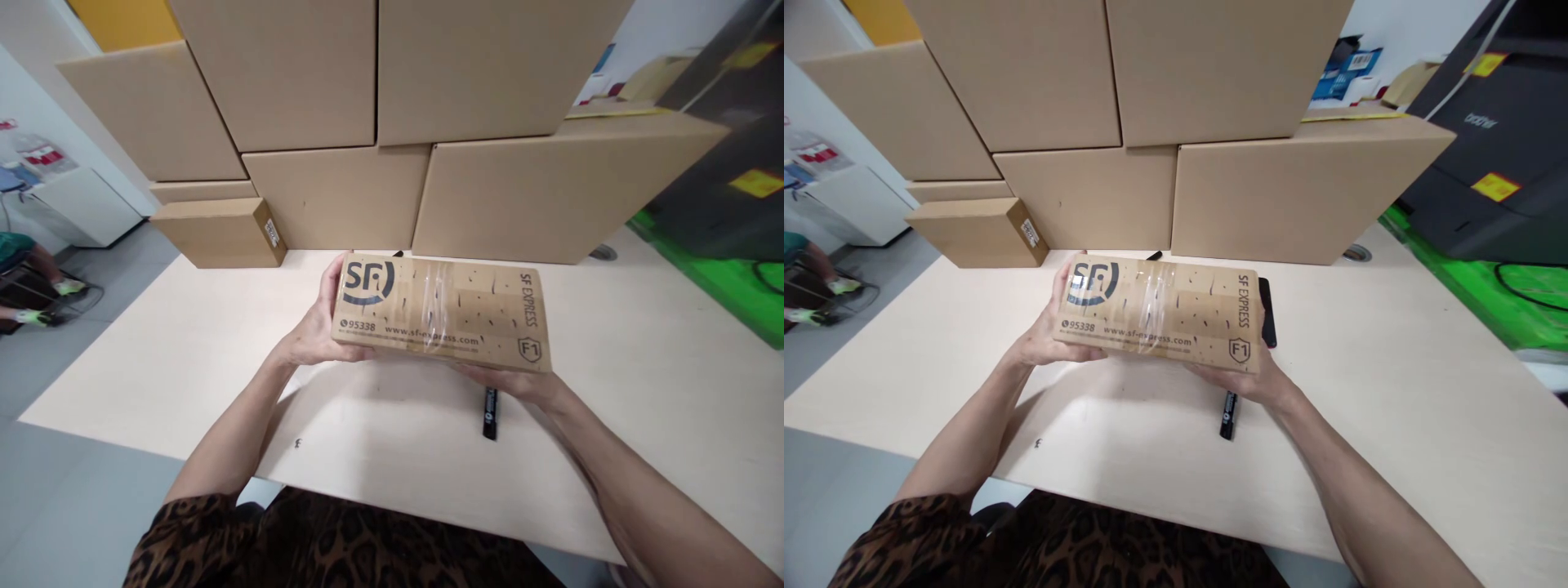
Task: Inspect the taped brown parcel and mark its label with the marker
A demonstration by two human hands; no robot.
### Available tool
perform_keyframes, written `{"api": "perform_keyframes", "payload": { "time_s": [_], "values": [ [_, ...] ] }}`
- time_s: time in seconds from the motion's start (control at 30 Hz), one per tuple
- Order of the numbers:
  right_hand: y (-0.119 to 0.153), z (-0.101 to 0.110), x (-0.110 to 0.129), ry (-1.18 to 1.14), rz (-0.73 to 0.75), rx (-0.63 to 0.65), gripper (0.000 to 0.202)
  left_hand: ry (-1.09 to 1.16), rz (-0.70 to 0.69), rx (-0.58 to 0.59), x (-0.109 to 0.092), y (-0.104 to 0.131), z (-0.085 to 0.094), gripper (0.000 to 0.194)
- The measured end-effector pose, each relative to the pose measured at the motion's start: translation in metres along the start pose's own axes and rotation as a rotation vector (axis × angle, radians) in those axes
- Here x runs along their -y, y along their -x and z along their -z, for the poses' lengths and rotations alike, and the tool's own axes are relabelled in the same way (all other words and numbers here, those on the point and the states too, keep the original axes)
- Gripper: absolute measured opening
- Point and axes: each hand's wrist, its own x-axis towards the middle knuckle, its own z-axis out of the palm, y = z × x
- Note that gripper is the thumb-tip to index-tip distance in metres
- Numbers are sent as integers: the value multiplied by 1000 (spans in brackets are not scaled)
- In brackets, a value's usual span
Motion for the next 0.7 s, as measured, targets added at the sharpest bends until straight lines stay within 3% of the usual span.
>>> {"api": "perform_keyframes", "payload": {
  "time_s": [0.1,0.23,0.3,0.4,0.5,0.7],
  "values": [
    [-1,6,-7,38,48,21,67,-207,-206,35,6,-1,4,140],
    [0,6,8,46,73,-116,113,-405,-352,-38,11,0,7,138],
    [-2,0,17,-39,39,-120,123,-494,-389,-100,15,0,5,140],
    [-10,-9,22,-242,11,-114,104,-596,-483,-133,18,-2,0,138],
    [-18,-14,22,-370,-61,-196,80,-679,-590,-119,18,-4,-8,129],
    [-24,-8,24,-478,-266,-335,67,-782,-720,-85,18,4,-24,92]
  ]
}}
